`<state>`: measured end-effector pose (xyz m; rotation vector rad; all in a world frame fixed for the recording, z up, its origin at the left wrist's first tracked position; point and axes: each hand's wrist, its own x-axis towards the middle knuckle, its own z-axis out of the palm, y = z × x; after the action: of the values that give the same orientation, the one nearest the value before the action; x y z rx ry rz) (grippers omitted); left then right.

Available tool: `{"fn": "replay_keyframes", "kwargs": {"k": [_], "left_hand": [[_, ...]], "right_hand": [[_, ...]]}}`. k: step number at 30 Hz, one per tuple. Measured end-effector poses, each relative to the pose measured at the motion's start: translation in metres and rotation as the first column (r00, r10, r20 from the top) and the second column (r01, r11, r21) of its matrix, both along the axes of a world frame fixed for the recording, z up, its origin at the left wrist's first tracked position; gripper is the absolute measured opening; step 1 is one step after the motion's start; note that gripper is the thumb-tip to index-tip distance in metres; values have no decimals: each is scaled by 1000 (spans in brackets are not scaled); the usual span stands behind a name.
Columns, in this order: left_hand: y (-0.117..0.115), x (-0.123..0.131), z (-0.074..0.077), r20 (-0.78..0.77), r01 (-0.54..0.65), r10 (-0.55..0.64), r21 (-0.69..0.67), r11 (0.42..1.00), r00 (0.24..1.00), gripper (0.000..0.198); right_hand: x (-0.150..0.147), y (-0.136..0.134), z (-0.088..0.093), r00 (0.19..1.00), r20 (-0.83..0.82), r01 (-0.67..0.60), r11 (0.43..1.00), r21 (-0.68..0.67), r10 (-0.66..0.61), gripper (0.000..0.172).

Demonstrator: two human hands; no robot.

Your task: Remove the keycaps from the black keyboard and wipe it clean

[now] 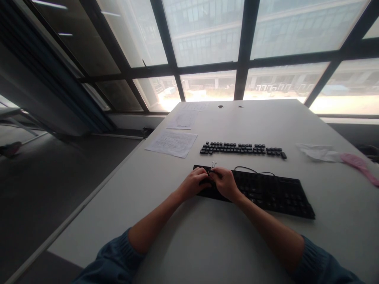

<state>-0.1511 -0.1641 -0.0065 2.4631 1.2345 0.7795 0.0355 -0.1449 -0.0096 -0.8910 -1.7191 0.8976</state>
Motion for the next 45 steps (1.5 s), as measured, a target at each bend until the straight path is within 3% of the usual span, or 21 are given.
{"fn": "replay_keyframes", "kwargs": {"k": [6, 14, 25, 31, 34, 40, 45], "left_hand": [[0, 2, -3, -16, -12, 12, 10, 1000, 1000, 8], [-2, 2, -5, -44, -23, 25, 52, 998, 999, 18], [-5, 3, -3, 70, -32, 30, 18, 999, 997, 13], [-4, 3, 2, 161, -125, 128, -28, 992, 979, 11], [-4, 3, 1, 198, -112, 119, -47, 993, 973, 11], [-5, 0, -3, 255, -109, 124, -69, 992, 959, 39], [-4, -1, -1, 180, -5, 0, 31, 1000, 984, 17]], "right_hand": [[1, 1, -3, 1000, -29, -5, 1000, -26, 4, 19], [2, -4, 1, 997, -24, -65, 995, 79, 67, 16], [1, -4, 6, 997, -79, 30, 999, 33, -27, 21], [0, -4, 4, 997, -68, -34, 995, 97, 41, 17], [-1, -4, 3, 999, -45, -19, 995, 101, 23, 18], [-1, -1, 1, 990, -106, 89, 995, -48, -94, 23], [-2, 4, 0, 966, -226, 82, 977, -199, -127, 26]]}}
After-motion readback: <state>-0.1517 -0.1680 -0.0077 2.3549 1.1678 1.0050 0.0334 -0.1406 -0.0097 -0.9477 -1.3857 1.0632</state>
